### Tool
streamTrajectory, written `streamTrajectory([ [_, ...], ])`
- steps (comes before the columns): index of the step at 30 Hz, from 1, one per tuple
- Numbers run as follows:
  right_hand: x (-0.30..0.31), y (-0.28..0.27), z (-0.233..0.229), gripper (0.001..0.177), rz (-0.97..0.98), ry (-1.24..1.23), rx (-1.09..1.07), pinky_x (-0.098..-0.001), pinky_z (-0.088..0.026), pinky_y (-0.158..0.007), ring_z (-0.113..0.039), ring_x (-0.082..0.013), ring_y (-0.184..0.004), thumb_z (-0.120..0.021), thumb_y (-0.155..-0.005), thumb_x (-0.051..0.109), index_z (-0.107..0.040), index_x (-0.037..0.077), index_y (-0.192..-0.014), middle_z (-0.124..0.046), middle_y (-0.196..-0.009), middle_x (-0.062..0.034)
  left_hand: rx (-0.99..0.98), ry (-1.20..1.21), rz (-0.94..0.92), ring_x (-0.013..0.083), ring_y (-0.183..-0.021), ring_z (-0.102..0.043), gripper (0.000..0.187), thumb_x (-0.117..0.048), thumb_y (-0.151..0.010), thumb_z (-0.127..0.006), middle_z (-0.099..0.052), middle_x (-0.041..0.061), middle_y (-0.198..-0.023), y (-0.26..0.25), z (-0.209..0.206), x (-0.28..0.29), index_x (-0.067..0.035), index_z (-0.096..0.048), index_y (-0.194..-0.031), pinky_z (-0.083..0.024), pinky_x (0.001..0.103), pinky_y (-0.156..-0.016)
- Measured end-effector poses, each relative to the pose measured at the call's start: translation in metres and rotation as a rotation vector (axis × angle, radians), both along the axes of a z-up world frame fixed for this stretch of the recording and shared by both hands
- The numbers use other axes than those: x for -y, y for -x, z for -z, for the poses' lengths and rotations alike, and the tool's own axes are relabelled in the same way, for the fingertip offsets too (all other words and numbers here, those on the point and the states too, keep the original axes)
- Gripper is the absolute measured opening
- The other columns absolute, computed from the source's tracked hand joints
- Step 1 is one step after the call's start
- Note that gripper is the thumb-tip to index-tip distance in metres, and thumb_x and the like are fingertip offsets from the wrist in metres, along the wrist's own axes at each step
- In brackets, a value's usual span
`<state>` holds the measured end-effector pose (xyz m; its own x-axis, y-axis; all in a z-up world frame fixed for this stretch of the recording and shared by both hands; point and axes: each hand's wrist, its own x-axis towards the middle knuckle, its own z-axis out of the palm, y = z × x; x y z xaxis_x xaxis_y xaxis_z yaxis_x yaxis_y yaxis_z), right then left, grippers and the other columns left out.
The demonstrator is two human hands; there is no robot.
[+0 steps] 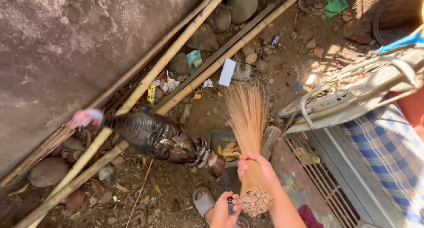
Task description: Sweeping trash and leaves into a dustpan in an outdoor area.
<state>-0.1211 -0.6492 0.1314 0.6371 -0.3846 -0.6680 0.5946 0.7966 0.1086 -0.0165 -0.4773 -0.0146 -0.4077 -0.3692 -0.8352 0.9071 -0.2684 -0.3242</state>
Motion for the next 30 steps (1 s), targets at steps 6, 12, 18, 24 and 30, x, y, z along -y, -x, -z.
streamTrajectory([
  [6,0.045,0.038,-0.007,0.025,-0.07,-0.061,-0.297,-0.0333,-0.052,-0.061,-0.057,-0.0147,-0.065,-0.062,-0.087,0.02,-0.057,0.003,-0.105,-0.057,-0.076,-0.0052,-0.152,0.03,-0.011,0.0146,-0.061,-0.049,0.016,-0.015,-0.099,-0.051,-0.047,0.006,-0.074,-0.023,-0.035,0.056,-0.002,-0.047,-0.09,-0.039,0.028,-0.044],
  [12,0.155,0.064,-0.011,0.027,-0.456,0.06,-0.783,-0.0388,-0.055,-0.057,-0.057,-0.0192,-0.061,-0.065,-0.084,0.016,-0.054,0.004,-0.106,-0.057,-0.074,-0.0085,0.044,0.04,0.043,0.0167,-0.06,-0.048,0.009,-0.007,-0.097,-0.05,-0.052,0.009,-0.079,-0.061,-0.057,0.11,-0.008,-0.042,-0.101,-0.036,0.028,-0.044],
  [18,0.288,0.071,0.038,0.045,-1.073,0.489,-1.406,-0.0449,-0.058,-0.061,-0.071,-0.0336,-0.071,-0.077,-0.076,0.015,-0.065,-0.004,-0.114,-0.069,-0.091,-0.0225,0.127,0.012,0.003,0.02,-0.055,-0.048,0.022,-0.006,-0.096,-0.049,-0.051,0.011,-0.079,-0.09,-0.007,0.118,-0.014,-0.035,-0.11,-0.035,0.032,-0.038],
  [24,0.395,0.057,0.156,0.074,-1.464,0.65,-1.819,-0.0452,-0.056,-0.092,-0.07,-0.0403,-0.109,-0.086,-0.065,0.035,-0.063,-0.003,-0.124,-0.071,-0.12,-0.0269,0.165,-0.156,-0.018,0.0231,-0.052,-0.044,0.025,-0.007,-0.095,-0.049,-0.05,0.013,-0.077,-0.12,0.039,0.131,-0.02,-0.032,-0.108,-0.032,0.036,-0.036],
  [30,0.41,0.028,0.201,0.068,-1.591,0.729,-1.766,-0.0419,-0.056,-0.096,-0.069,-0.0385,-0.115,-0.084,-0.062,0.034,-0.072,-0.001,-0.119,-0.071,-0.122,-0.0248,0.003,-0.149,-0.071,0.0239,-0.051,-0.043,0.01,-0.016,-0.095,-0.049,-0.046,0.01,-0.071,-0.139,0.112,0.116,-0.018,-0.04,-0.099,-0.034,0.038,-0.039],
])
